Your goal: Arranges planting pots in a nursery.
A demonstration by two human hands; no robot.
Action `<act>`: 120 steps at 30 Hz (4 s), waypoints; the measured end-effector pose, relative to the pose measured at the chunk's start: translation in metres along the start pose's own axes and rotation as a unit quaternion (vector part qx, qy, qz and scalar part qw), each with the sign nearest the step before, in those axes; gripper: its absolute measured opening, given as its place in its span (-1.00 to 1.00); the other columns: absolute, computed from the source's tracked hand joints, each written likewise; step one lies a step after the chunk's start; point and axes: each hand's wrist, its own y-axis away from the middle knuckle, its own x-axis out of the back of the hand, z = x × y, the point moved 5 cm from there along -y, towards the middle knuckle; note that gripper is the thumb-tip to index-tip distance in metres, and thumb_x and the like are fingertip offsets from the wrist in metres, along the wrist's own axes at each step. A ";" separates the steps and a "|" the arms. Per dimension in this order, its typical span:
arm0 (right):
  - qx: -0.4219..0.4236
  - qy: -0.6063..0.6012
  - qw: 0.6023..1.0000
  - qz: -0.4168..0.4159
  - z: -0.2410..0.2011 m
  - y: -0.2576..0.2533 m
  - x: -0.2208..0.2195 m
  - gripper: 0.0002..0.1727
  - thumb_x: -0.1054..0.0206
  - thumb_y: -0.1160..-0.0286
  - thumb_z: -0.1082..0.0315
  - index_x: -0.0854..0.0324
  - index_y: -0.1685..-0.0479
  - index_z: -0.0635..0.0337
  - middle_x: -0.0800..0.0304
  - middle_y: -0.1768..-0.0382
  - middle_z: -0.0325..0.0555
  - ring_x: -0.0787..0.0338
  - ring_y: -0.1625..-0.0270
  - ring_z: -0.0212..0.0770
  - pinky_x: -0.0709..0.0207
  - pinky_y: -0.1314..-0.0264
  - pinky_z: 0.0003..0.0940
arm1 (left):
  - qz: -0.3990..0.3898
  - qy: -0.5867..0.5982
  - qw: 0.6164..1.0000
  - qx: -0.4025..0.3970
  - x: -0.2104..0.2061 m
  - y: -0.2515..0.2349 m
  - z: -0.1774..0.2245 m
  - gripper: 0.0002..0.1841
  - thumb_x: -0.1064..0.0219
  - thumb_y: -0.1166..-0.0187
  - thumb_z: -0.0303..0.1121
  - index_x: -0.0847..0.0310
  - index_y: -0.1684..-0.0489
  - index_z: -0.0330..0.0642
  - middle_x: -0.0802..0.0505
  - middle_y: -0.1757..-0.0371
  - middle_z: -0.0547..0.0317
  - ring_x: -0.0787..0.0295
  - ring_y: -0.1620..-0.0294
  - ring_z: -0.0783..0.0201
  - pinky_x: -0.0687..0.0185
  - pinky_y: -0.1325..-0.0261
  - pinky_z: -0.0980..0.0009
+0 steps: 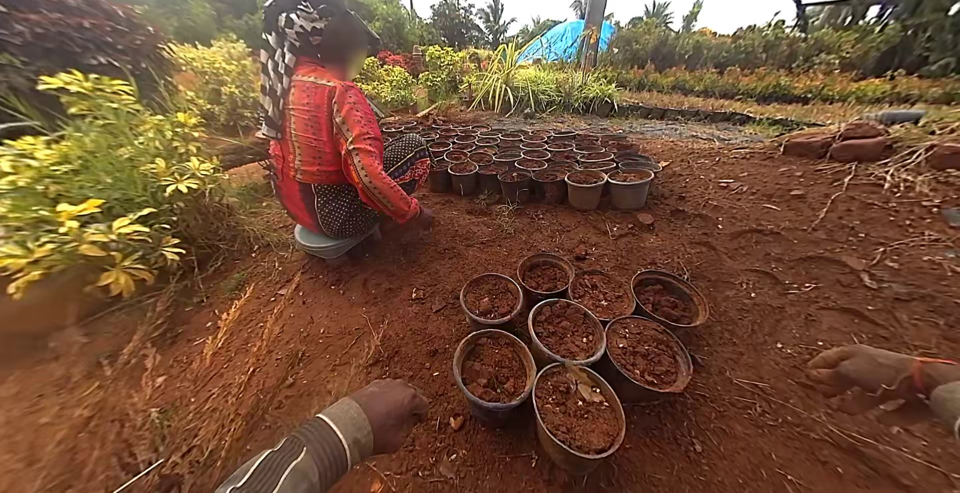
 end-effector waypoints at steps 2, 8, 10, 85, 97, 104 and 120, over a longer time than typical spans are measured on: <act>0.001 0.020 1.000 -0.002 0.000 -0.001 0.001 -0.54 0.05 -0.80 0.56 -0.23 -0.64 0.41 -0.38 -0.59 0.33 -0.57 -0.40 -0.10 -0.39 -0.39 -0.32 | -0.003 0.001 1.000 0.002 0.000 0.000 0.000 -0.66 -0.05 -0.77 -0.40 -0.72 -0.29 -0.20 -0.81 -0.30 -0.16 -0.72 -0.38 -0.17 -0.51 -0.46 -0.22; 0.017 -0.006 1.000 0.002 0.004 -0.004 0.002 -0.50 0.03 -0.77 0.57 -0.22 -0.67 0.47 -0.32 -0.66 0.39 -0.49 -0.59 0.08 -0.32 -0.56 -0.19 | -0.005 -0.004 1.000 -0.002 -0.001 -0.002 -0.002 -0.66 -0.04 -0.77 -0.39 -0.71 -0.29 -0.20 -0.81 -0.29 -0.16 -0.72 -0.38 -0.18 -0.51 -0.45 -0.23; 0.010 -0.016 1.000 -0.004 0.005 -0.005 0.003 -0.50 0.04 -0.79 0.54 -0.21 -0.68 0.45 -0.33 -0.66 0.35 -0.48 -0.60 0.06 -0.30 -0.58 -0.19 | -0.008 -0.005 1.000 0.005 -0.001 -0.002 -0.001 -0.65 -0.04 -0.78 -0.37 -0.71 -0.30 -0.20 -0.81 -0.30 -0.15 -0.72 -0.39 -0.18 -0.51 -0.46 -0.23; 0.000 -0.006 1.000 -0.006 0.009 -0.028 0.008 -0.55 0.03 -0.81 0.57 -0.26 -0.63 0.49 -0.39 -0.59 0.37 -0.57 -0.42 -0.03 -0.40 -0.43 -0.29 | -0.014 -0.009 1.000 0.018 -0.005 -0.006 -0.006 -0.64 -0.03 -0.79 -0.35 -0.71 -0.33 -0.15 -0.79 -0.36 -0.14 -0.71 -0.41 -0.17 -0.51 -0.46 -0.22; -0.003 -0.010 1.000 -0.005 0.009 -0.019 0.007 -0.52 0.03 -0.79 0.56 -0.23 -0.66 0.45 -0.32 -0.66 0.38 -0.51 -0.56 0.06 -0.35 -0.54 -0.20 | -0.017 -0.013 1.000 0.021 -0.001 -0.004 0.001 -0.63 -0.01 -0.80 -0.36 -0.70 -0.34 -0.15 -0.79 -0.37 -0.12 -0.69 -0.44 -0.16 -0.49 -0.50 -0.21; 0.003 -0.027 1.000 -0.003 0.008 -0.015 0.008 -0.55 0.05 -0.79 0.54 -0.26 -0.60 0.49 -0.39 -0.58 0.37 -0.56 -0.47 -0.01 -0.35 -0.48 -0.23 | -0.020 -0.014 1.000 0.011 0.000 -0.004 0.001 -0.65 -0.02 -0.79 -0.38 -0.69 -0.33 -0.19 -0.79 -0.34 -0.15 -0.70 -0.42 -0.17 -0.49 -0.49 -0.21; 0.003 0.017 1.000 -0.007 0.006 -0.017 0.007 -0.54 0.01 -0.78 0.56 -0.29 -0.62 0.47 -0.32 -0.64 0.38 -0.53 -0.51 0.01 -0.33 -0.50 -0.26 | -0.018 -0.008 1.000 0.012 -0.001 -0.007 -0.001 -0.65 -0.02 -0.79 -0.37 -0.70 -0.31 -0.18 -0.80 -0.32 -0.17 -0.71 -0.40 -0.18 -0.51 -0.46 -0.23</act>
